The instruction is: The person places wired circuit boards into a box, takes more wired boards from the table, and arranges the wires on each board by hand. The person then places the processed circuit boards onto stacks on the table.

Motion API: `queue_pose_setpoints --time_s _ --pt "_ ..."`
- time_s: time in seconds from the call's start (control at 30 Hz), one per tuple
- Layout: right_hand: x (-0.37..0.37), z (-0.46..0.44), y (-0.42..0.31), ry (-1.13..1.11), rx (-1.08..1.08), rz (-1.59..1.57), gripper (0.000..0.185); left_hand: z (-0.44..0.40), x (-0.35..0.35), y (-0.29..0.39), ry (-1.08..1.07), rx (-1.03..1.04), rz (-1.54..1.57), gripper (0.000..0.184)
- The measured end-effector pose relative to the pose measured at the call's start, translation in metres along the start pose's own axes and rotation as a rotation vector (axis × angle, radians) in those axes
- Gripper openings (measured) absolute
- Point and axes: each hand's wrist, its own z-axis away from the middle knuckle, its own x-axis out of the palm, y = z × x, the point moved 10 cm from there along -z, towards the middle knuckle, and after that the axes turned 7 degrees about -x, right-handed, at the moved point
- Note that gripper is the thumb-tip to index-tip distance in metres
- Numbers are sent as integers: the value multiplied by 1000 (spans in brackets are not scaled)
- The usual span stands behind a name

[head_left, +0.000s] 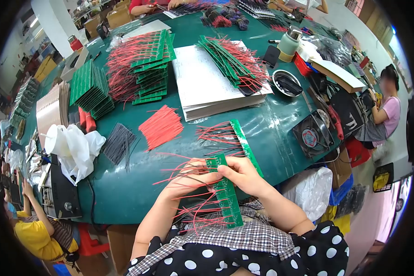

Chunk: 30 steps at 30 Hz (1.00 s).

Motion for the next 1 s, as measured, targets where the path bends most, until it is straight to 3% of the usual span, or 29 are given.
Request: queue_pose_setpoints --time_s 0.07,0.13,0.17,0.3,0.37,0.6,0.7,0.77,0.8,0.87,1.0 --pt "-4 -7 9 18 -52 33 33 0 -8 -3 78 -30 -140 24" --pt "-15 -12 7 154 0 19 37 2 5 -1 -36 -67 28 25" --pt "-17 -14 10 179 -28 31 39 -2 4 -5 -60 -59 -66 31" --pt "-16 -16 11 171 -14 103 39 -6 5 -7 -72 -14 88 26" --pt "-11 -21 16 75 -44 -6 38 -7 9 -5 -117 10 221 27" --pt "-1 -17 16 32 -39 -249 35 -13 4 -21 -106 111 208 25" --pt "-4 -20 25 67 -27 -144 36 -10 4 -20 -90 73 282 24" --pt "-14 -23 24 98 -46 193 38 -8 1 -20 -41 43 254 22" --pt "-15 -24 23 97 -47 192 38 -7 0 -19 -40 43 253 22" --pt "-12 -27 15 48 -97 128 39 -6 2 -21 -69 -1 196 21" --pt "-1 -24 16 -51 39 -230 35 -6 11 -23 -133 23 262 19"
